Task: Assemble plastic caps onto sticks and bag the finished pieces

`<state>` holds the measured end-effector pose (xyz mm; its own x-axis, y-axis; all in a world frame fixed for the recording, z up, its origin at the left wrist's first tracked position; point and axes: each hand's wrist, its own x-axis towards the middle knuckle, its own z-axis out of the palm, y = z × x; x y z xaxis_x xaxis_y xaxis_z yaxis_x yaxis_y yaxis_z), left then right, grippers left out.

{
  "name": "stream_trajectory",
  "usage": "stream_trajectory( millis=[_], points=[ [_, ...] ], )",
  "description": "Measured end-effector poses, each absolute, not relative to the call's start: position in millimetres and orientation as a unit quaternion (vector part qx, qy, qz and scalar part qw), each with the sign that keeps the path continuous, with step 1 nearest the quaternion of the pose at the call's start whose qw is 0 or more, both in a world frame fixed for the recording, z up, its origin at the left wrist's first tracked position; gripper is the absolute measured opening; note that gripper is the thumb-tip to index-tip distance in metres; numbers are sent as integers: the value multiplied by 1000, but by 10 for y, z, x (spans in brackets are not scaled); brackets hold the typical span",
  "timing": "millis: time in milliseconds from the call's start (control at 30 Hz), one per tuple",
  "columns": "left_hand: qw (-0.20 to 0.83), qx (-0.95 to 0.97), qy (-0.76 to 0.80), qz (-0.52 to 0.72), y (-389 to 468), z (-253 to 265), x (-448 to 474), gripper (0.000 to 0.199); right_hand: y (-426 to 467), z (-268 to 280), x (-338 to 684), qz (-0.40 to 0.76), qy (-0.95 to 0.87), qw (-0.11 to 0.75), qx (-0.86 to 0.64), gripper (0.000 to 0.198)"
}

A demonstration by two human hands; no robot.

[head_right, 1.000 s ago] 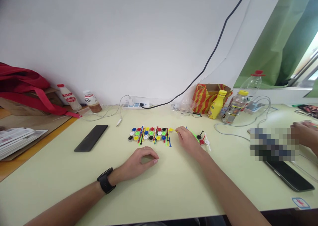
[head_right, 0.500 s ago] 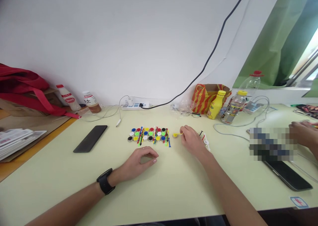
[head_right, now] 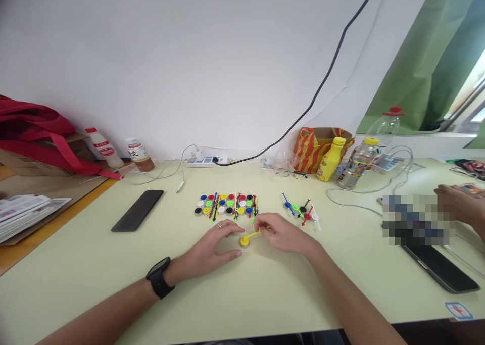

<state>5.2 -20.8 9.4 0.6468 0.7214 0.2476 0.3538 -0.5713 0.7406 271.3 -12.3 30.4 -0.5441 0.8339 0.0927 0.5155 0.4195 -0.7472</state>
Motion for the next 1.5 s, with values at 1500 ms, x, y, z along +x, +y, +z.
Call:
stream_trajectory(
  millis=[1500],
  points=[
    [421,755,323,386,-158,131,63,23,-254,190,2284,398,-733,387,-393,25]
  ],
)
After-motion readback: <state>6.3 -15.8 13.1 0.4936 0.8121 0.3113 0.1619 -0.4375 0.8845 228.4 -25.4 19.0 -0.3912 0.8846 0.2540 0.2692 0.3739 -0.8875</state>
